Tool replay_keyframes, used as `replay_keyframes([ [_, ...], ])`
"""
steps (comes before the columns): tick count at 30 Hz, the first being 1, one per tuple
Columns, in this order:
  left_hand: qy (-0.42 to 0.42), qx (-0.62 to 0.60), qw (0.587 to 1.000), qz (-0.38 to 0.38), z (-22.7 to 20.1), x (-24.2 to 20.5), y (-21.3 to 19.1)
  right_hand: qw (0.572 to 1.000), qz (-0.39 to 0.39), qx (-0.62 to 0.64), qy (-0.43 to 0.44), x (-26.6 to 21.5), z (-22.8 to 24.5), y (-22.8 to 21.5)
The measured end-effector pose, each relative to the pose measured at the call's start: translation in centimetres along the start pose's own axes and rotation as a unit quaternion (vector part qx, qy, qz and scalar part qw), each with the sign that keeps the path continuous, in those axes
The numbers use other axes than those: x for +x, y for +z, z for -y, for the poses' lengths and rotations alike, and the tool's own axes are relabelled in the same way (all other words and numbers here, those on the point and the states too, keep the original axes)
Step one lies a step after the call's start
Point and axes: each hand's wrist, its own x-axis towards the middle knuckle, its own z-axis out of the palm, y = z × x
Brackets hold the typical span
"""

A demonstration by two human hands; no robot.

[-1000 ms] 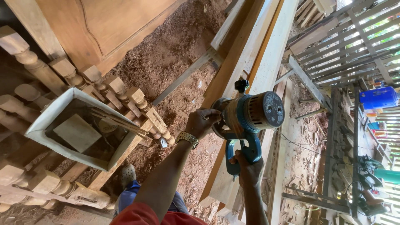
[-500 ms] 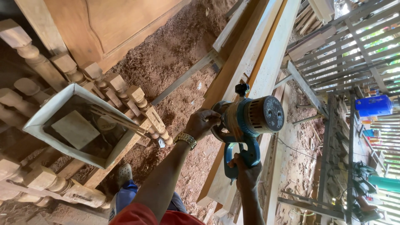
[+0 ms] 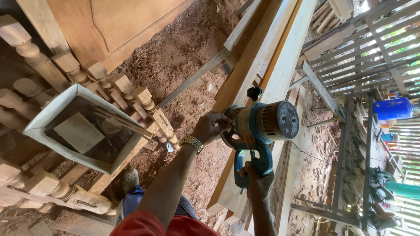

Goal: Use a wood router to shape the edge of a wooden board.

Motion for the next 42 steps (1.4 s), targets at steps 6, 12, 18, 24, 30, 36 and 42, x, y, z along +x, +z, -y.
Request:
replay_keyframes([
  [6, 0.010, 0.015, 1.000, 0.000, -0.4, 0.0, -0.2, 1.000, -0.004, 0.003, 0.005, -0.1, 0.7, 0.5],
  [12, 0.004, 0.013, 1.000, -0.012, -1.0, -0.2, -0.3, 0.999, 0.027, 0.021, -0.010, 0.3, 0.2, 0.1],
  [18, 0.006, 0.043, 0.999, -0.022, -0.9, 0.1, -0.1, 1.000, -0.003, -0.006, 0.006, 0.9, 1.0, 0.4],
  [24, -0.018, 0.071, 0.997, -0.026, -1.2, 0.7, 0.0, 0.999, 0.013, -0.040, -0.003, 1.5, 0.8, 0.1],
  [30, -0.026, 0.083, 0.996, -0.015, -2.0, 1.0, -0.4, 1.000, 0.010, -0.015, 0.000, 1.9, 1.0, 0.2],
  [36, 0.013, 0.081, 0.996, -0.029, -1.0, 1.6, 0.0, 1.000, 0.016, 0.026, 0.001, 2.2, 1.1, 0.1],
  [42, 0.009, 0.054, 0.998, -0.012, -0.8, 1.6, 0.2, 0.999, 0.008, -0.039, 0.000, 2.5, 0.6, -0.3],
])
